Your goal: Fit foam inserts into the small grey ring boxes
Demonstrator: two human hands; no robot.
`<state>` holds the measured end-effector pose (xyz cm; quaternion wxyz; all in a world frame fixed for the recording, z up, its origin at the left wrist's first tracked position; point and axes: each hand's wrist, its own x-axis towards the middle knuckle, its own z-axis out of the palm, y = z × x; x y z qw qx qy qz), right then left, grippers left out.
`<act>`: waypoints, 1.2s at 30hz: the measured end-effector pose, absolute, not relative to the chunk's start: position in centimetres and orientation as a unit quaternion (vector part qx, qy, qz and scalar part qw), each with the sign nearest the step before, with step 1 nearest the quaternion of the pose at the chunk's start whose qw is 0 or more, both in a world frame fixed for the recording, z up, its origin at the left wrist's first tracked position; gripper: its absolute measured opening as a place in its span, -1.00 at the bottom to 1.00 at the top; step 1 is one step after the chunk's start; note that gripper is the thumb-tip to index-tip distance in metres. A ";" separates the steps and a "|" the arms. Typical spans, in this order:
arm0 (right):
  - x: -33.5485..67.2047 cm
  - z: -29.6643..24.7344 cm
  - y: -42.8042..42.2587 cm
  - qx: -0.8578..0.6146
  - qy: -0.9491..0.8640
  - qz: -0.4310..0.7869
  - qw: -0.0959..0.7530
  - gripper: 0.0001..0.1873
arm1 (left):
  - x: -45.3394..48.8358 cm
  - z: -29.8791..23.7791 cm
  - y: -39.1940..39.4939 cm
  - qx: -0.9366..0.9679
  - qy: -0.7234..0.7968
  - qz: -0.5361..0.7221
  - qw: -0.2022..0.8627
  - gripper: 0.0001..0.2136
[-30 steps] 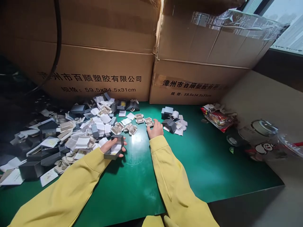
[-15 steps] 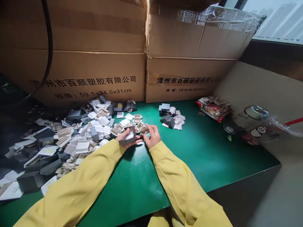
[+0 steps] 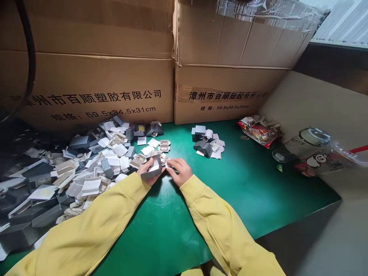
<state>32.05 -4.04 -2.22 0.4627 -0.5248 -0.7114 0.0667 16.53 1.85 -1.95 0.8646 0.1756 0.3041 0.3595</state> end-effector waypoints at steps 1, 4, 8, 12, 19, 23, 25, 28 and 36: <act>32.0 -2.2 -4.0 -0.530 -0.701 0.074 0.471 -0.78 | 16.5 -2.0 1.8 0.185 0.303 0.354 0.865 -0.72; 32.2 -2.2 -3.9 -0.546 -0.676 0.092 0.486 -0.86 | 16.5 -2.7 1.9 0.225 0.287 0.350 0.863 -0.73; 32.5 -2.2 -4.0 -0.571 -0.655 0.175 0.462 -0.87 | 16.5 -3.7 2.3 0.316 0.297 0.327 0.840 -0.65; 33.0 -1.6 -4.3 -0.594 -0.667 0.193 0.406 -0.76 | 16.5 -3.9 2.4 0.404 0.323 0.288 0.806 -0.55; 34.2 -1.8 -3.7 -0.592 -0.605 0.265 0.462 -0.58 | 16.2 -1.7 1.6 0.552 0.337 0.396 0.652 -0.64; 34.9 -3.5 -3.2 -0.566 -0.495 0.393 0.529 -0.50 | 16.0 -0.8 2.1 0.632 0.363 0.410 0.548 -0.61; 35.0 -3.9 -3.0 -0.558 -0.478 0.415 0.538 -0.45 | 16.1 -0.8 2.5 0.638 0.369 0.412 0.536 -0.59; 34.9 -4.0 -2.7 -0.552 -0.486 0.412 0.538 -0.40 | 16.3 -1.1 3.1 0.652 0.358 0.412 0.526 -0.66; 35.2 -3.6 -0.9 -0.560 -0.498 0.368 0.551 -0.55 | 17.3 -1.3 4.4 0.684 0.339 0.452 0.461 -0.74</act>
